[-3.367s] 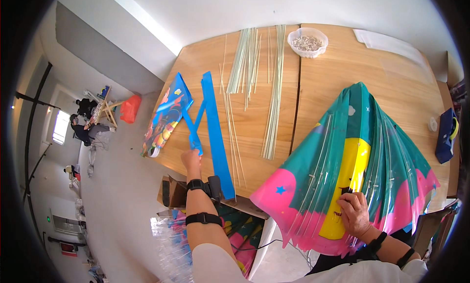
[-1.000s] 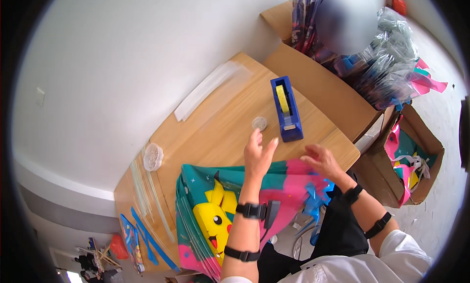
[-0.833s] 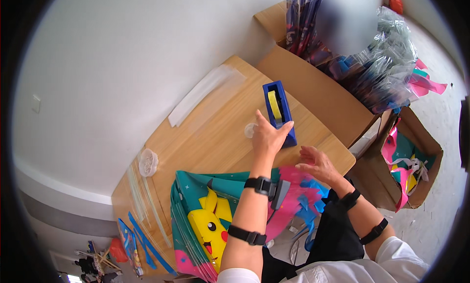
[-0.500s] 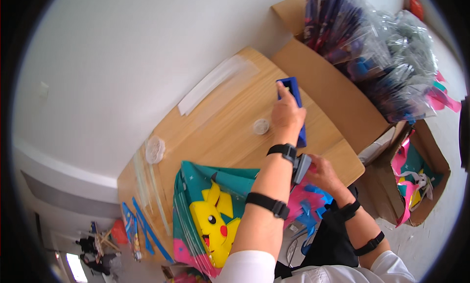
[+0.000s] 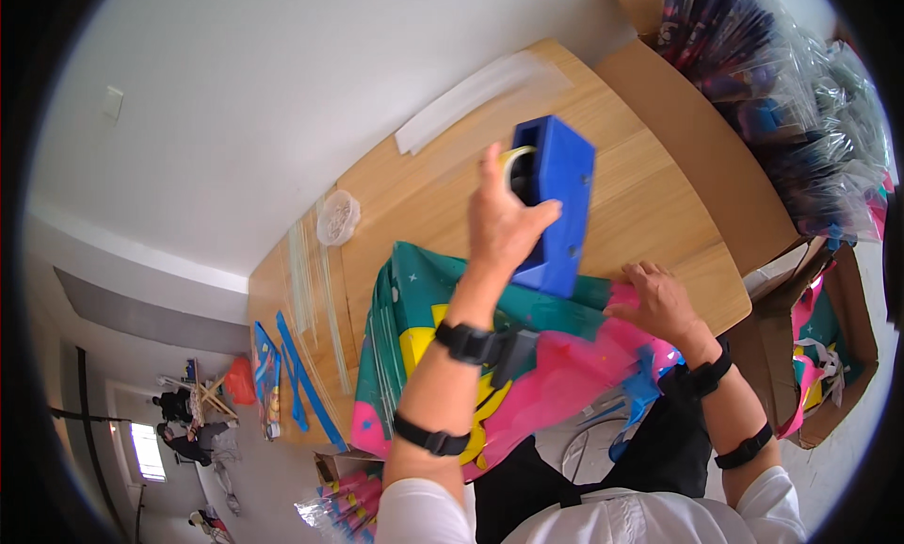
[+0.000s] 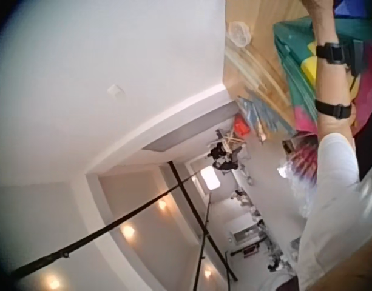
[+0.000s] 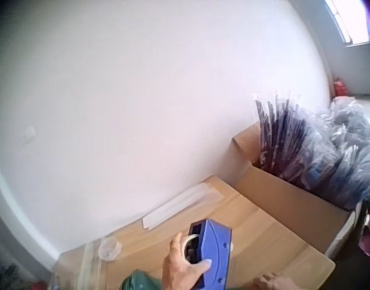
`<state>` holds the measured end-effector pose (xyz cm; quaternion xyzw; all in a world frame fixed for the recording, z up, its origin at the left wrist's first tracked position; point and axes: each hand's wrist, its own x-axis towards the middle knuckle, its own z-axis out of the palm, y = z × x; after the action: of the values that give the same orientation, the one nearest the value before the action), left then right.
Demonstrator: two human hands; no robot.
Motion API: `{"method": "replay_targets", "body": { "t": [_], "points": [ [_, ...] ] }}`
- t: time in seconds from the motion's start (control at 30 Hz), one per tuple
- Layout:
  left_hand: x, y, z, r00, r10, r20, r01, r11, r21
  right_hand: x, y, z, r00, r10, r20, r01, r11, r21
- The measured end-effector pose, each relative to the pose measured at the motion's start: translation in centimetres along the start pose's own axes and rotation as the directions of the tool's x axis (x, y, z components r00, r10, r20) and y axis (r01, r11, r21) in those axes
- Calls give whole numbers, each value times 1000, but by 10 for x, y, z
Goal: The person is assembling colorful kites by taping plastic skins and attaching blue streamers to the kite body at a workshop table.
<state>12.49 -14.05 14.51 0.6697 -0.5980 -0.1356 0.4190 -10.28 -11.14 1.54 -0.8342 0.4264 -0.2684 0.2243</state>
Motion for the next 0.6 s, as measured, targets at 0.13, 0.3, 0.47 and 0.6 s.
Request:
{"method": "replay_targets", "body": {
  "t": [0.13, 0.3, 0.47, 0.6],
  "points": [
    [-29, -47, -99, 997, 16, -74, -1, 979, 205, 22, 18, 8, 966, 193, 173, -199, 980, 13],
    [-63, -127, -221, 982, -67, -178, 152, 843, 517, 53, 25, -8, 897, 351, 267, -376, 925, 47],
    [-80, -208, -281, 925, -206, -320, 380, 560, 737, 90, 32, 6, 963, 263, 58, -265, 964, 26],
    [-75, -253, -288, 910, -241, -337, 414, 536, 736, 125, 23, 22, 992, 118, -52, -125, 979, -162]
  ]
}}
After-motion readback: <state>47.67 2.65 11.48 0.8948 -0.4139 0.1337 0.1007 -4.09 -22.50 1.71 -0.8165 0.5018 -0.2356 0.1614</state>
